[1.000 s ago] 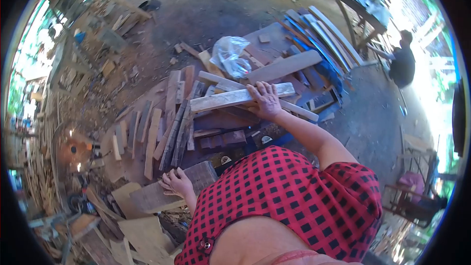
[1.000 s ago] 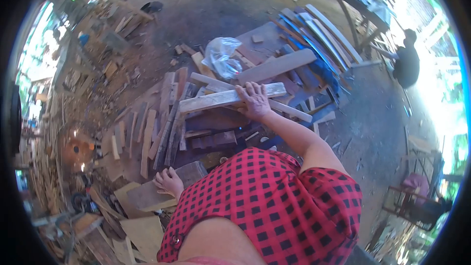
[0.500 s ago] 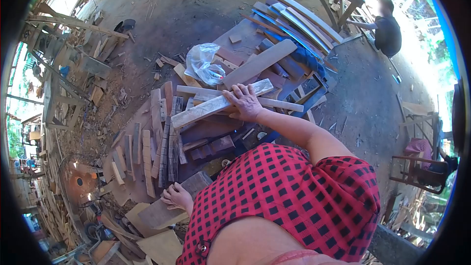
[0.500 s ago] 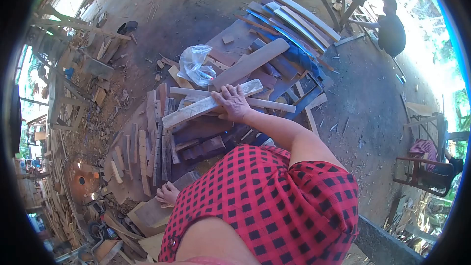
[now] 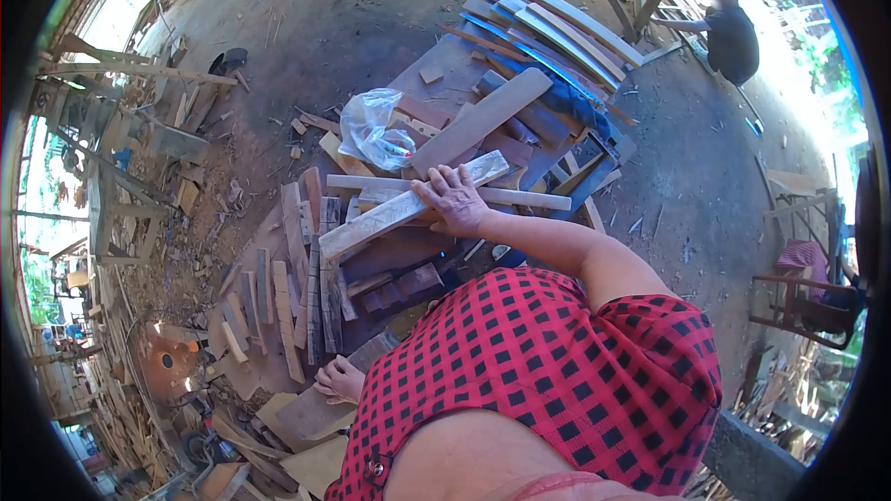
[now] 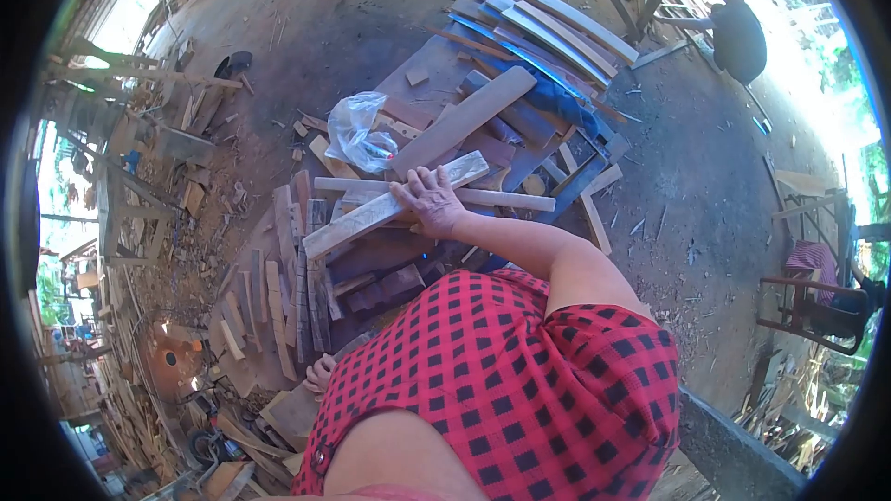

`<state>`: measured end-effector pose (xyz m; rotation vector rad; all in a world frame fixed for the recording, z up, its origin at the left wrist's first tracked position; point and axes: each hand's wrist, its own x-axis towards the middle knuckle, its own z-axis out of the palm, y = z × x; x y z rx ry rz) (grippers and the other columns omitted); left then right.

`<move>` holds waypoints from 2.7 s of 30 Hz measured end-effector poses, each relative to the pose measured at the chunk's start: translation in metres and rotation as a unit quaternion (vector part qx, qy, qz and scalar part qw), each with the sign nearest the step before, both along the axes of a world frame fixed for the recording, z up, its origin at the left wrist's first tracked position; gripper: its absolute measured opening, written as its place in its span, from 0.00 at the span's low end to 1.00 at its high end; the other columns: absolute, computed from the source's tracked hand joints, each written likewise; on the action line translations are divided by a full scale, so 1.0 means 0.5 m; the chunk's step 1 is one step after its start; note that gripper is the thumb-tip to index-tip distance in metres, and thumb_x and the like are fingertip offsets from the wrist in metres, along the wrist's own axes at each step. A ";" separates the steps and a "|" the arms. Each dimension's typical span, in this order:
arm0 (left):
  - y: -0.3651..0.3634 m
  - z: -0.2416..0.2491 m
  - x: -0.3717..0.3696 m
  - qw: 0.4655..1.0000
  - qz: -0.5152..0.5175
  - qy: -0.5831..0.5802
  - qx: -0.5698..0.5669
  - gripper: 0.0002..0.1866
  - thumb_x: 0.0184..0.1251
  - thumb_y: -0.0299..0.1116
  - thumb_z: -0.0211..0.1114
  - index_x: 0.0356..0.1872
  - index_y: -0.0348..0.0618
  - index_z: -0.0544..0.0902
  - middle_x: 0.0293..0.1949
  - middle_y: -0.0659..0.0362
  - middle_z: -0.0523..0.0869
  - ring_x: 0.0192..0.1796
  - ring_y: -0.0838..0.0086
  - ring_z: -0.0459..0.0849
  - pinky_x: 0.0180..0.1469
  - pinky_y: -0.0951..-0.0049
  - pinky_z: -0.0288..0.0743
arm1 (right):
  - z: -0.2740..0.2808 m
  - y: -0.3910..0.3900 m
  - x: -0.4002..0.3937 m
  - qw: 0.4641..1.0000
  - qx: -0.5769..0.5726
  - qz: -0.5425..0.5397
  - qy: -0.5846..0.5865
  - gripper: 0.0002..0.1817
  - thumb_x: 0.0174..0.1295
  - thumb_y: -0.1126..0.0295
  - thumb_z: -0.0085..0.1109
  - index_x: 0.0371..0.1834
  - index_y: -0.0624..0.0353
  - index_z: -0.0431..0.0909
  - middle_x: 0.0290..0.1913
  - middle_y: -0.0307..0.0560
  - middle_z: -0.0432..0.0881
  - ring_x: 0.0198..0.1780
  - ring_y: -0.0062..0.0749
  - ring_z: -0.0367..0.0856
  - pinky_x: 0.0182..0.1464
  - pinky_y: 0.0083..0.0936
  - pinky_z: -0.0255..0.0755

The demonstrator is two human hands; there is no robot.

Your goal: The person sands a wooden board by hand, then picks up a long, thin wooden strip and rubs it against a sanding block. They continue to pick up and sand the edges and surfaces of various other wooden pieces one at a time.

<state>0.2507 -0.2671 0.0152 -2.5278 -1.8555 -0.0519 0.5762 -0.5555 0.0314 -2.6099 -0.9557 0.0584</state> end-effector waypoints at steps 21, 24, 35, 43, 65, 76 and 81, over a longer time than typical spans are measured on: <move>0.006 -0.012 0.000 0.998 -0.015 0.016 0.054 0.20 0.68 0.57 0.55 0.46 0.56 0.84 0.62 0.67 0.74 0.73 0.58 0.59 0.66 0.35 0.51 | -0.008 -0.032 0.085 0.981 0.100 0.156 -0.052 0.39 0.54 0.47 0.63 0.67 0.53 0.66 0.56 0.54 0.67 0.56 0.48 0.65 0.52 0.43 0.61; 0.012 -0.010 -0.004 0.999 -0.010 0.018 0.045 0.22 0.68 0.60 0.55 0.45 0.56 0.85 0.64 0.66 0.74 0.73 0.58 0.58 0.67 0.35 0.50 | -0.013 -0.030 0.082 0.979 0.116 0.149 -0.071 0.39 0.54 0.47 0.62 0.67 0.54 0.66 0.55 0.54 0.67 0.55 0.48 0.66 0.52 0.43 0.62; -0.006 0.013 0.013 1.000 0.002 0.020 0.017 0.22 0.68 0.59 0.55 0.48 0.56 0.84 0.66 0.66 0.73 0.74 0.59 0.57 0.68 0.32 0.48 | -0.015 -0.034 0.088 0.979 0.134 0.146 -0.057 0.38 0.54 0.51 0.63 0.67 0.53 0.65 0.58 0.53 0.68 0.58 0.49 0.66 0.57 0.44 0.62; 0.014 -0.016 -0.001 0.999 -0.006 0.005 0.033 0.22 0.67 0.60 0.56 0.45 0.57 0.84 0.64 0.68 0.73 0.74 0.59 0.56 0.67 0.30 0.48 | -0.004 -0.128 0.109 0.990 0.105 0.089 -0.025 0.39 0.46 0.53 0.71 0.63 0.52 0.69 0.58 0.51 0.67 0.61 0.48 0.66 0.60 0.44 0.62; -0.006 0.010 0.012 0.999 0.005 -0.015 0.051 0.21 0.64 0.60 0.58 0.48 0.61 0.85 0.65 0.65 0.75 0.74 0.64 0.57 0.70 0.39 0.45 | 0.123 -0.166 0.149 0.875 0.192 0.089 0.435 0.30 0.52 0.68 0.71 0.59 0.62 0.74 0.50 0.45 0.76 0.57 0.32 0.74 0.62 0.29 0.66; -0.012 -0.031 -0.036 0.807 0.140 -0.545 0.181 0.28 0.75 0.50 0.53 0.63 0.36 0.72 0.65 0.44 0.71 0.65 0.53 0.70 0.68 0.61 0.62 | 0.115 -0.011 0.031 0.889 0.091 0.300 0.335 0.32 0.44 0.68 0.70 0.56 0.63 0.74 0.48 0.53 0.79 0.51 0.42 0.78 0.55 0.32 0.71; -0.021 0.004 -0.060 0.749 0.179 -0.625 0.125 0.31 0.74 0.53 0.53 0.63 0.34 0.72 0.62 0.43 0.74 0.65 0.53 0.70 0.69 0.61 0.61 | 0.086 0.135 -0.109 0.866 0.077 0.365 0.333 0.33 0.44 0.65 0.72 0.56 0.62 0.74 0.51 0.57 0.77 0.55 0.50 0.77 0.58 0.37 0.70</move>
